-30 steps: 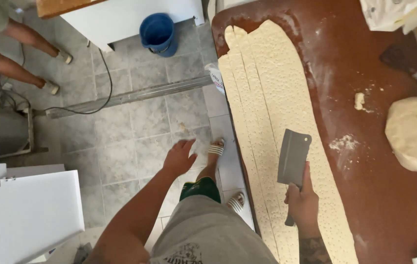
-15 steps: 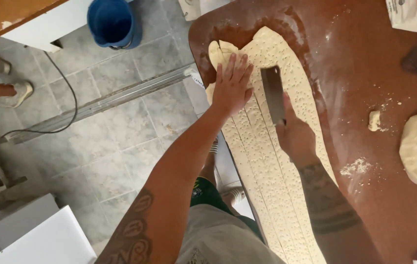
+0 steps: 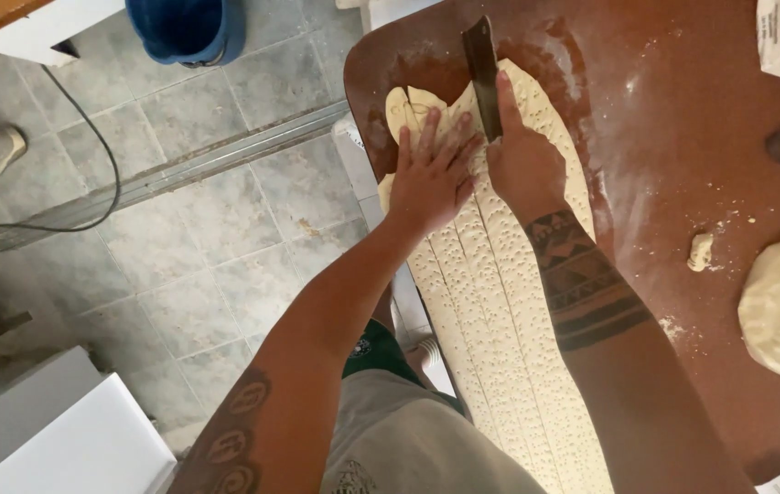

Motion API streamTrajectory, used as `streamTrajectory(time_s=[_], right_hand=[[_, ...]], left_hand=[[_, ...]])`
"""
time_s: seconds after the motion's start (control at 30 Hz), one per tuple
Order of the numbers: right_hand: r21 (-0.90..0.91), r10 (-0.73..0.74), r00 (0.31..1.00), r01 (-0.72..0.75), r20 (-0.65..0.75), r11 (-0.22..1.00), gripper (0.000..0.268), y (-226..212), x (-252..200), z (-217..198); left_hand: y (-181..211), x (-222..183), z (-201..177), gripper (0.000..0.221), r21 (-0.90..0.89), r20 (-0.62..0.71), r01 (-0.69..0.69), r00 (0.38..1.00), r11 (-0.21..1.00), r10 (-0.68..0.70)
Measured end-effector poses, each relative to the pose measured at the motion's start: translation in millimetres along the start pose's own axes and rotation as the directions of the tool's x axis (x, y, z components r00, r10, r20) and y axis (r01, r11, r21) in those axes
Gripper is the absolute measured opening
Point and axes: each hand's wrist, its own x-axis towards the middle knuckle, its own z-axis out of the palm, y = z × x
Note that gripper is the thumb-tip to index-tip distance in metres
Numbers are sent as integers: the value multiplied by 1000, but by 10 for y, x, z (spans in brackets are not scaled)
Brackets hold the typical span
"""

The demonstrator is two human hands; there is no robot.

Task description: Docking a large sheet of dough with a spiked roller and then cutting it into strips using a metal bench scraper.

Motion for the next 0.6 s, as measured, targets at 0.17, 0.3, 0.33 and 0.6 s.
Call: streamTrajectory(time_s=[0.17, 0.3, 0.33, 0.6], right_hand=[[43, -33, 999, 33, -7, 999, 89, 103, -122, 55], [81, 22, 999, -26, 47, 996, 85, 300, -402, 144], [79, 33, 998, -36, 44, 996, 85, 368, -489, 187], [98, -8, 1000, 9, -18, 995, 82, 770, -785, 619]], left_hand=[[33, 25, -117, 62, -58, 70, 21, 997, 998, -17], [39, 5, -16, 61, -27, -91, 17, 996, 999, -19], [43, 11, -26, 61, -34, -93, 8, 996, 999, -11], [100, -105, 40, 54, 158, -77, 20, 997, 987, -8]])
